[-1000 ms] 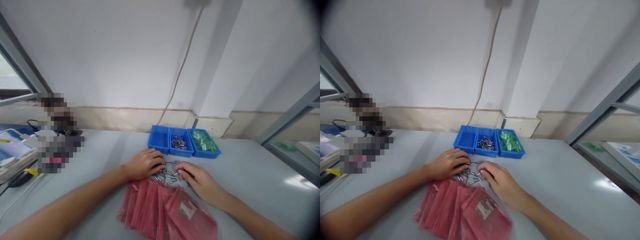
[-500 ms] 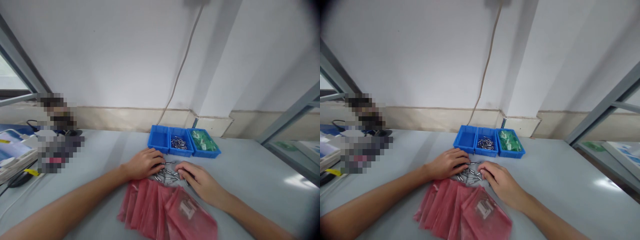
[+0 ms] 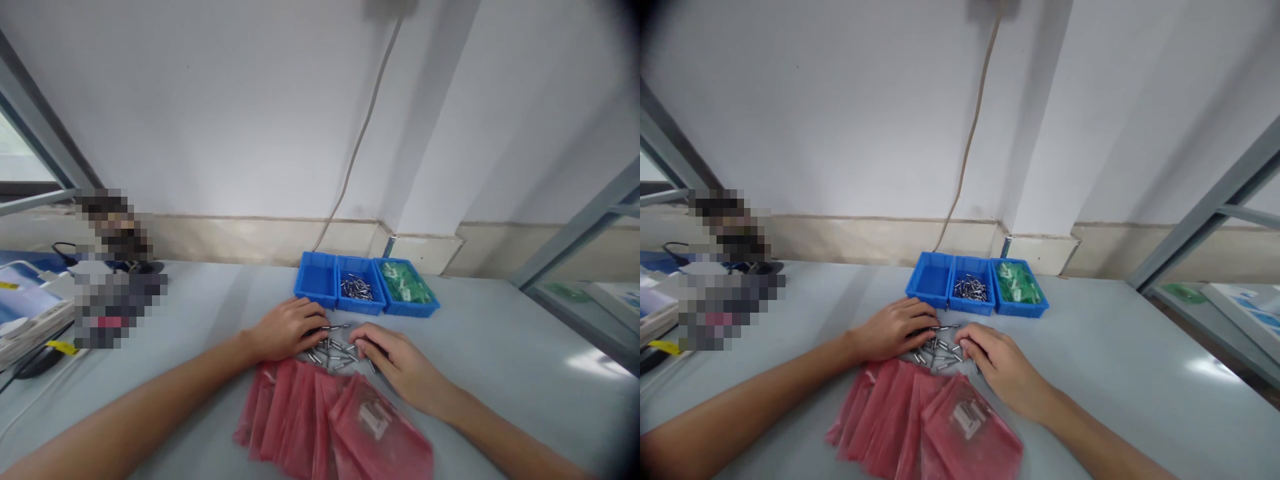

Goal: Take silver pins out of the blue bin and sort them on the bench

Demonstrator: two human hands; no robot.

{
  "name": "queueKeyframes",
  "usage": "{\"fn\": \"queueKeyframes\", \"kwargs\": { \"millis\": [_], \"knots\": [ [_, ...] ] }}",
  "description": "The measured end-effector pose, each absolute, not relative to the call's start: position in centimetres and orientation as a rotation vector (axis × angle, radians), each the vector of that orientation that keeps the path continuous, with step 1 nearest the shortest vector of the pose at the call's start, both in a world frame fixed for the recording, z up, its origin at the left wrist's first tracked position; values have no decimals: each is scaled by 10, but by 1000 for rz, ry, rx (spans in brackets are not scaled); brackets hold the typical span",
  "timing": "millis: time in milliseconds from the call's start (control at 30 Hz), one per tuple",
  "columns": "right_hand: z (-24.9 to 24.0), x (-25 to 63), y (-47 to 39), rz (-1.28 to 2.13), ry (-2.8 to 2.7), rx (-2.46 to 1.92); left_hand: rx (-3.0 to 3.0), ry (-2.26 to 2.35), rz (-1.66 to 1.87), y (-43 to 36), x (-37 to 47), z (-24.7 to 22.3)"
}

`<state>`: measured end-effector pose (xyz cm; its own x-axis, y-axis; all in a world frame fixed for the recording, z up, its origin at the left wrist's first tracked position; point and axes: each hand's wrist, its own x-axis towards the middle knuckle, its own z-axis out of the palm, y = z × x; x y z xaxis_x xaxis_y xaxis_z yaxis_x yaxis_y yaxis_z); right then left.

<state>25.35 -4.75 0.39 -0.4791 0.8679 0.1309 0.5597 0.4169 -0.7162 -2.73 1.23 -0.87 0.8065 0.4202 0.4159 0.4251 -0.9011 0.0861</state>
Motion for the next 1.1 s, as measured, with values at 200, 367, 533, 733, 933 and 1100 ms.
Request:
{"fn": "queueKeyframes", "kwargs": {
  "millis": [200,367,533,733,933,1100],
  "knots": [
    [4,254,-48,859,-2167,-1206,-2984,-696,-689,13,-27,-10],
    [3,254,-48,862,-2162,-1203,-2987,-702,-670,12,-28,-9],
    [2,255,-48,855,-2163,-1201,-2990,-713,-663,12,-28,-9],
    [4,254,-47,837,-2169,-1215,-2979,-693,-676,13,-27,-9],
    [4,254,-48,837,-2168,-1221,-2978,-696,-678,12,-27,-8],
    [4,254,-48,830,-2173,-1225,-2974,-699,-690,12,-27,-9]
  ]
}}
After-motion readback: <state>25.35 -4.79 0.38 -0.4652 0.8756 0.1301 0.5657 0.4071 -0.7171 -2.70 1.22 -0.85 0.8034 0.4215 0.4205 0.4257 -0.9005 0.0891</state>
